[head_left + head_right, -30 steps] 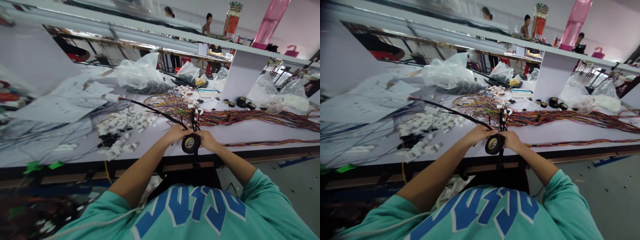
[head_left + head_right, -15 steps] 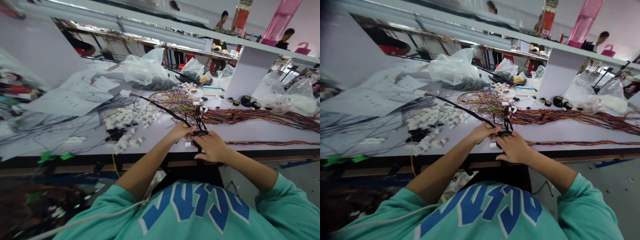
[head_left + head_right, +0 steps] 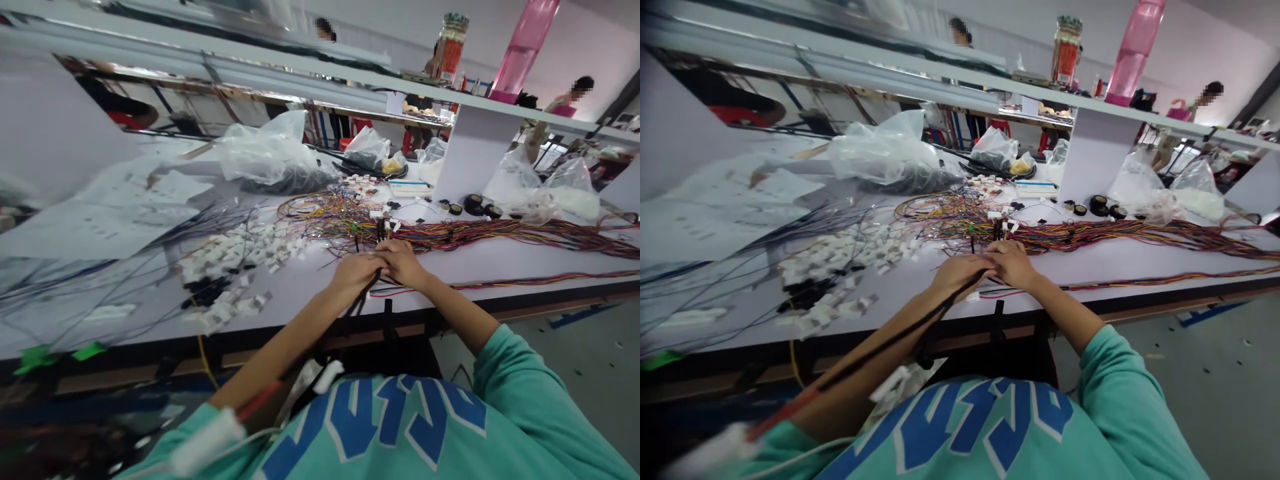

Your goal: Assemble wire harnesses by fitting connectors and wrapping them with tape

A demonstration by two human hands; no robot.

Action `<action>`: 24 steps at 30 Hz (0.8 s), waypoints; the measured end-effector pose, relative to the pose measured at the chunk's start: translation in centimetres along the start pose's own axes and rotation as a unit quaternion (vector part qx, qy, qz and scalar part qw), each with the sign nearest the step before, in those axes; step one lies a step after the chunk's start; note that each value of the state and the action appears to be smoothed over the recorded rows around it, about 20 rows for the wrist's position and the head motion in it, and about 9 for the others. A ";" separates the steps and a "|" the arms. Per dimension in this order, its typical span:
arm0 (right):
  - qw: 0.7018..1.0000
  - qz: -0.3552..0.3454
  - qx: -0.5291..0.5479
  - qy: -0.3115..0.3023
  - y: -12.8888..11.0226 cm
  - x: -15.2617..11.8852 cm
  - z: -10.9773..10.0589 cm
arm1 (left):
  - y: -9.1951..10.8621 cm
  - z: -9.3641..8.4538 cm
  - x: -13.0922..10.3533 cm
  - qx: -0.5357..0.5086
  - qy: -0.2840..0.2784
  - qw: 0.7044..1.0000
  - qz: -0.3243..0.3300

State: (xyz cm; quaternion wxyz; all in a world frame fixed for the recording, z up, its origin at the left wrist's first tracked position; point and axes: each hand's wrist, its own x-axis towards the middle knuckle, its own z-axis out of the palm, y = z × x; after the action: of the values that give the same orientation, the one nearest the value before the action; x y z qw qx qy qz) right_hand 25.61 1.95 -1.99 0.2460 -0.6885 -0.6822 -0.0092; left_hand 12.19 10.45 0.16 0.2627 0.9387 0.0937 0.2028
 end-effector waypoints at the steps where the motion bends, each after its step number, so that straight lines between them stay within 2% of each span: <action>1: 0.999 0.019 0.032 0.003 0.2 0.1 0.4 | 0.1 -0.3 0.2 0.032 -0.009 0.999 0.023; 3: 0.993 0.054 0.108 -0.004 0.5 0.2 1.1 | 0.2 -0.8 0.6 0.046 -0.009 0.998 0.053; 5: 0.978 0.079 0.192 -0.021 0.7 0.0 1.4 | 0.1 -0.9 0.8 -0.011 0.002 0.999 0.030; 7: 0.956 0.101 0.271 -0.045 0.8 -0.5 1.0 | -0.2 -0.7 1.0 -0.102 0.023 0.993 -0.046; 10: 0.909 0.143 0.380 -0.091 0.9 -1.2 0.1 | -0.9 -0.2 1.1 -0.204 0.043 0.964 -0.165; 12: 0.876 0.163 0.441 -0.108 1.0 -1.5 -0.4 | -1.4 0.2 1.1 -0.235 0.034 0.948 -0.210; 14: 0.857 0.169 0.473 -0.114 1.1 -1.6 -0.4 | -1.8 0.4 1.1 -0.257 0.030 0.938 -0.230; 17: 0.864 0.165 0.463 -0.108 1.2 -1.3 -0.1 | -2.2 0.7 1.0 -0.281 0.028 0.933 -0.225; 20: 0.876 0.185 0.435 -0.098 1.0 -1.1 0.5 | -2.5 0.9 0.9 -0.298 -0.006 0.931 -0.210; 24: 0.858 0.234 0.448 -0.090 0.3 -1.2 1.1 | -2.9 1.3 0.9 -0.282 -0.031 0.928 -0.241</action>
State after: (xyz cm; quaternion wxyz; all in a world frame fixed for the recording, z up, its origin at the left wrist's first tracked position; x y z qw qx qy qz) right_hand 25.46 1.24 -3.46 0.4609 -0.6409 -0.4502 0.4173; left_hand 13.34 12.60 -2.09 0.5605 0.7808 0.2474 0.1219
